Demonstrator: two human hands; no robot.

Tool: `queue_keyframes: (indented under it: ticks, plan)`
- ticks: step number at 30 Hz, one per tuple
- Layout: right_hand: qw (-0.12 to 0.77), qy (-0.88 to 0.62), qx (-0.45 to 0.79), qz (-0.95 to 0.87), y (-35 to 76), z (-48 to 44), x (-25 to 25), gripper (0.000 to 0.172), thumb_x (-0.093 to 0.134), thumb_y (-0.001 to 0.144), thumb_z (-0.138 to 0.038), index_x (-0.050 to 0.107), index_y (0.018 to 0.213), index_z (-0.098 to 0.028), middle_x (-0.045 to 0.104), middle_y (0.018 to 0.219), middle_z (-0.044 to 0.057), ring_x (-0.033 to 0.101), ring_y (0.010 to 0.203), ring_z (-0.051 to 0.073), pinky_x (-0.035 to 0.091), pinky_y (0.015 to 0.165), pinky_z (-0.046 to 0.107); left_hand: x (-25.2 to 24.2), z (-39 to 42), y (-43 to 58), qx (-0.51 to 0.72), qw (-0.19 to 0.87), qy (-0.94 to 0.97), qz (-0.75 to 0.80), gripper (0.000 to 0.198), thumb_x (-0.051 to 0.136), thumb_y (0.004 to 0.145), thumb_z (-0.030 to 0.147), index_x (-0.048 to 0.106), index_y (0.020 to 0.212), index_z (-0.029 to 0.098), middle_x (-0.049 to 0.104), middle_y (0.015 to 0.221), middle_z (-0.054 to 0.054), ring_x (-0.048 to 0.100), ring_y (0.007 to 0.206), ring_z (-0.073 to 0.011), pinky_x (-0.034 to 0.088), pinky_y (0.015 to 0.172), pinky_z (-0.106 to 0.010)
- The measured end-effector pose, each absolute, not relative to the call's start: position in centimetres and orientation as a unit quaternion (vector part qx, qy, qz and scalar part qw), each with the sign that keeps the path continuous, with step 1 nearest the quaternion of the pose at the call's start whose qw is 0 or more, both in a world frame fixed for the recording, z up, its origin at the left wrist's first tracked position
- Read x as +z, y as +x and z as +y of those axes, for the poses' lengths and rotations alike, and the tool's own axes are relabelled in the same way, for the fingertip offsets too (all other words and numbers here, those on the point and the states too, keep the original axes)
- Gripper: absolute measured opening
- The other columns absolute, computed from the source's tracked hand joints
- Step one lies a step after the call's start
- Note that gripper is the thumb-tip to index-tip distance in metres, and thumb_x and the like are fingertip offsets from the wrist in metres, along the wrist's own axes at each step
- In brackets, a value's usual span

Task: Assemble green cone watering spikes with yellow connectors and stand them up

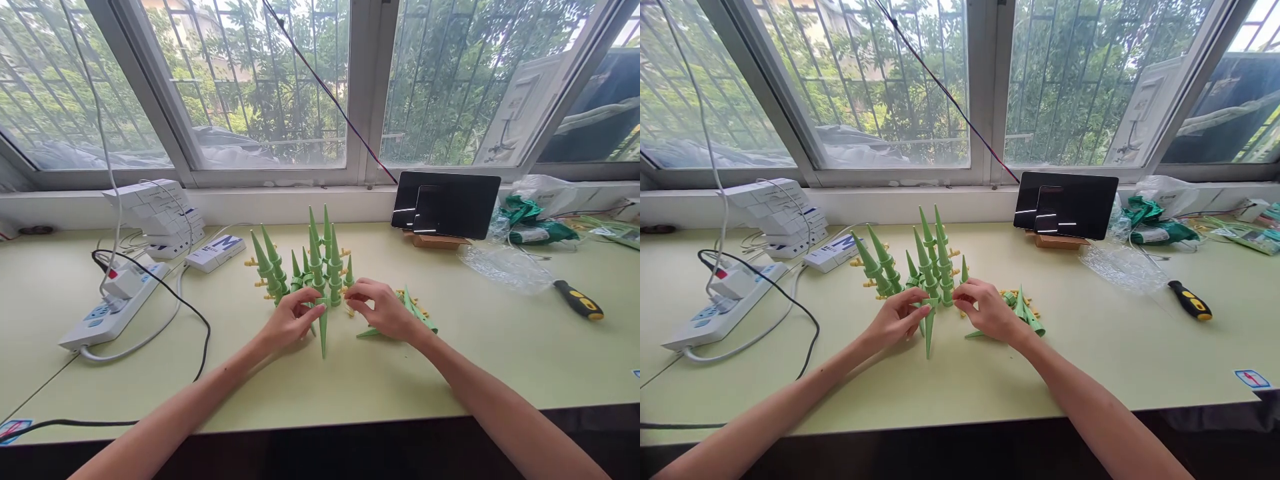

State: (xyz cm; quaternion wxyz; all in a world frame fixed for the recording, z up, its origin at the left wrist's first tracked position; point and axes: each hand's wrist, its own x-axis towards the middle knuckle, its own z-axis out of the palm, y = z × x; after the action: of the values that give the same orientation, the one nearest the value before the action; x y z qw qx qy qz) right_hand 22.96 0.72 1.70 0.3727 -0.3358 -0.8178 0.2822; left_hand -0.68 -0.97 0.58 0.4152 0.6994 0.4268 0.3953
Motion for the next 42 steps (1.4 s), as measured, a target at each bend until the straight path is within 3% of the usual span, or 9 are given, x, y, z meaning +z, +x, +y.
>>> queue_keyframes:
  ticks: [14,21,27,33,37,42]
  plan:
    - [0.426,-0.265,0.427,-0.752,21.6,0.0,0.9,0.014,0.06,0.091,-0.029,0.072,0.091,-0.021,0.061,0.091,0.004,0.065,0.073,0.014,0.059,0.075,0.03,1.0,-0.8,-0.8,0.386,0.524,0.658,0.38,0.026,0.057,0.093,0.042,0.055,0.094,0.017,0.054,0.054,0.005,0.05,0.04,-0.0086,0.041,0.042,-0.021]
    - [0.425,-0.26,0.45,-0.741,21.4,-0.3,0.8,0.012,0.063,0.088,-0.029,0.073,0.09,-0.021,0.063,0.096,0.004,0.068,0.075,0.014,0.06,0.076,0.03,1.2,-0.8,-0.8,0.361,0.522,0.668,0.387,0.027,0.058,0.092,0.042,0.057,0.089,0.015,0.058,0.056,0.002,0.054,0.046,-0.0099,0.046,0.046,-0.022]
    - [0.42,-0.279,0.393,-0.769,21.3,-0.2,0.8,0.011,0.059,0.09,-0.018,0.069,0.085,-0.018,0.061,0.081,0.002,0.064,0.063,0.011,0.055,0.068,0.027,1.1,-0.8,-0.8,0.364,0.537,0.661,0.378,0.027,0.057,0.093,0.041,0.058,0.087,0.014,0.06,0.066,0.001,0.056,0.049,-0.0092,0.047,0.046,-0.021]
    - [0.42,-0.312,0.344,-0.78,21.4,-0.2,0.7,0.013,0.056,0.092,-0.018,0.065,0.083,-0.018,0.061,0.069,0.0,0.057,0.056,0.01,0.049,0.061,0.025,1.1,-0.7,-0.7,0.364,0.556,0.657,0.356,0.025,0.056,0.094,0.039,0.06,0.093,0.015,0.063,0.074,-0.003,0.061,0.056,-0.0121,0.05,0.049,-0.023]
    - [0.42,-0.326,0.34,-0.776,21.4,-0.2,0.7,0.014,0.055,0.093,-0.021,0.063,0.081,-0.018,0.062,0.07,0.0,0.056,0.053,0.01,0.047,0.057,0.024,1.1,-0.7,-0.7,0.366,0.557,0.661,0.344,0.025,0.056,0.094,0.038,0.062,0.099,0.014,0.06,0.069,-0.001,0.061,0.058,-0.0136,0.052,0.051,-0.025]
    - [0.415,-0.329,0.33,-0.782,21.4,-0.3,0.7,0.015,0.055,0.092,-0.023,0.062,0.081,-0.017,0.063,0.071,0.001,0.056,0.055,0.011,0.047,0.057,0.024,0.9,-0.5,-0.7,0.38,0.562,0.655,0.333,0.023,0.058,0.093,0.036,0.063,0.1,0.014,0.059,0.077,-0.002,0.061,0.064,-0.013,0.055,0.058,-0.028]
